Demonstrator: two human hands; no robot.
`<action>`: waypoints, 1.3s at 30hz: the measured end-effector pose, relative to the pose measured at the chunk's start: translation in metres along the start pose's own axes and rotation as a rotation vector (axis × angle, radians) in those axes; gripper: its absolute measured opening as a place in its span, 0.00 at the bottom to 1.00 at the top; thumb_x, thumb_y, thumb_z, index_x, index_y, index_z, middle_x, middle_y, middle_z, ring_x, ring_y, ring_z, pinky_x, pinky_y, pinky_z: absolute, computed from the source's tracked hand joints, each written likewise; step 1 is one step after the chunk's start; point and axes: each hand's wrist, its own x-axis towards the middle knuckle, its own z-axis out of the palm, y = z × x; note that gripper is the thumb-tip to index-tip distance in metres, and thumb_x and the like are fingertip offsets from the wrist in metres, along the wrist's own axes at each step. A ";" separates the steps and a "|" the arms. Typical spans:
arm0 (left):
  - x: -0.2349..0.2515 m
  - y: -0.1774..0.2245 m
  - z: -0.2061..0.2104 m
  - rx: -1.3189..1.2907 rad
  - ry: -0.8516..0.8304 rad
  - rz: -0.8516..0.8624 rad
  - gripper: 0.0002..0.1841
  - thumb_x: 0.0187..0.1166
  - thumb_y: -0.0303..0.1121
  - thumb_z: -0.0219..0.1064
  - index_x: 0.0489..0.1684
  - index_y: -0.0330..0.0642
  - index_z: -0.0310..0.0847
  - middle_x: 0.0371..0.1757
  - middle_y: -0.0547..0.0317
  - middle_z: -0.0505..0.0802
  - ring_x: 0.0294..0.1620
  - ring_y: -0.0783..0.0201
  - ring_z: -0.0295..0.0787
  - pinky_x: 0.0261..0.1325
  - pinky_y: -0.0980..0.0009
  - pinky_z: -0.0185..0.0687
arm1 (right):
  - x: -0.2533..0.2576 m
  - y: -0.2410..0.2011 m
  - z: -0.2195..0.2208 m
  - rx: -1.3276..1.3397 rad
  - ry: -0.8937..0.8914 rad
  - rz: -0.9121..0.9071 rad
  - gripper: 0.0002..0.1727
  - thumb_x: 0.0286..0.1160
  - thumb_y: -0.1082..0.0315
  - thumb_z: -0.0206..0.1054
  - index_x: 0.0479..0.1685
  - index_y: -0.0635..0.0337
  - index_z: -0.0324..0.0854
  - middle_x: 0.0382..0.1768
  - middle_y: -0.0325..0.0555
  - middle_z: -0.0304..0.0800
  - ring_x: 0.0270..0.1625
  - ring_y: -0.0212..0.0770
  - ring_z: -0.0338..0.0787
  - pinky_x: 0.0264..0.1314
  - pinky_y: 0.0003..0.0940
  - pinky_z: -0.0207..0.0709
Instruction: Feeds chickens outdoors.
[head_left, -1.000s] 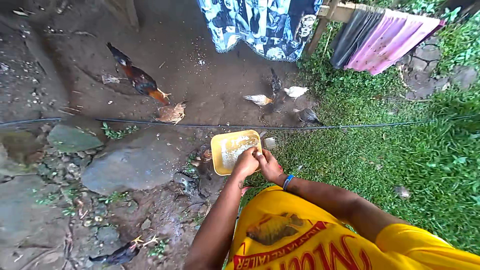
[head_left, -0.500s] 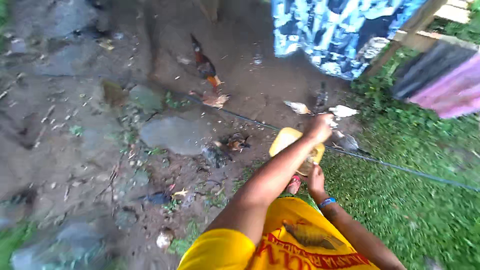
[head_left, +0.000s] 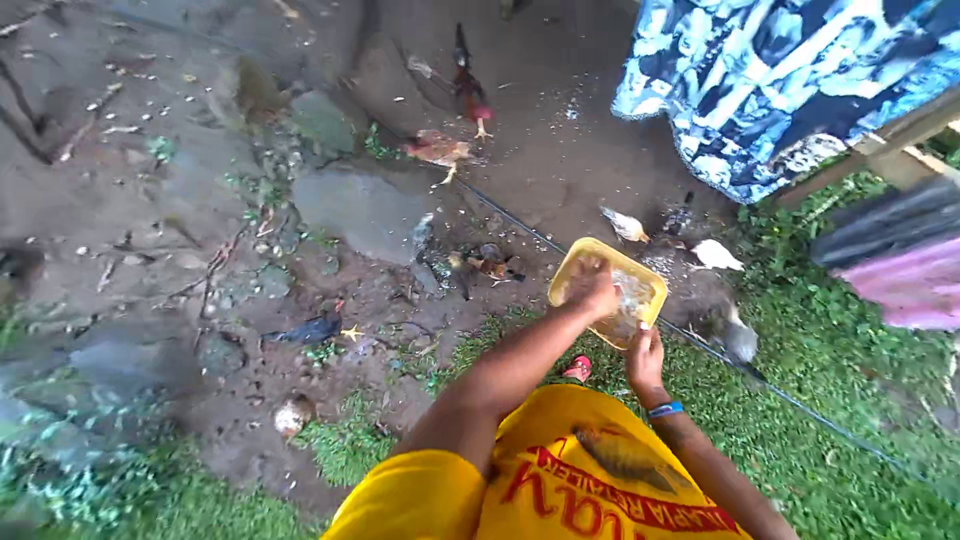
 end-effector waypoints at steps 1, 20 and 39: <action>-0.005 -0.001 0.000 -0.019 0.020 0.021 0.34 0.74 0.49 0.74 0.80 0.47 0.77 0.82 0.39 0.77 0.84 0.34 0.68 0.75 0.35 0.76 | -0.002 -0.002 0.007 0.006 -0.016 -0.012 0.31 0.93 0.52 0.40 0.77 0.70 0.68 0.58 0.58 0.88 0.56 0.41 0.93 0.59 0.42 0.91; -0.048 -0.079 -0.037 -0.161 -0.396 0.181 0.18 0.82 0.37 0.65 0.57 0.30 0.84 0.52 0.36 0.92 0.57 0.39 0.90 0.58 0.37 0.83 | -0.014 -0.016 0.109 -0.027 -0.062 0.125 0.33 0.96 0.47 0.38 0.81 0.66 0.66 0.64 0.62 0.85 0.56 0.51 0.94 0.54 0.53 0.93; -0.096 -0.394 -0.092 -0.732 0.104 -0.453 0.27 0.77 0.43 0.76 0.72 0.39 0.82 0.67 0.42 0.91 0.68 0.45 0.88 0.74 0.43 0.81 | -0.009 -0.041 0.143 -0.032 0.078 0.214 0.34 0.95 0.46 0.43 0.82 0.69 0.66 0.65 0.72 0.83 0.57 0.60 0.93 0.57 0.58 0.89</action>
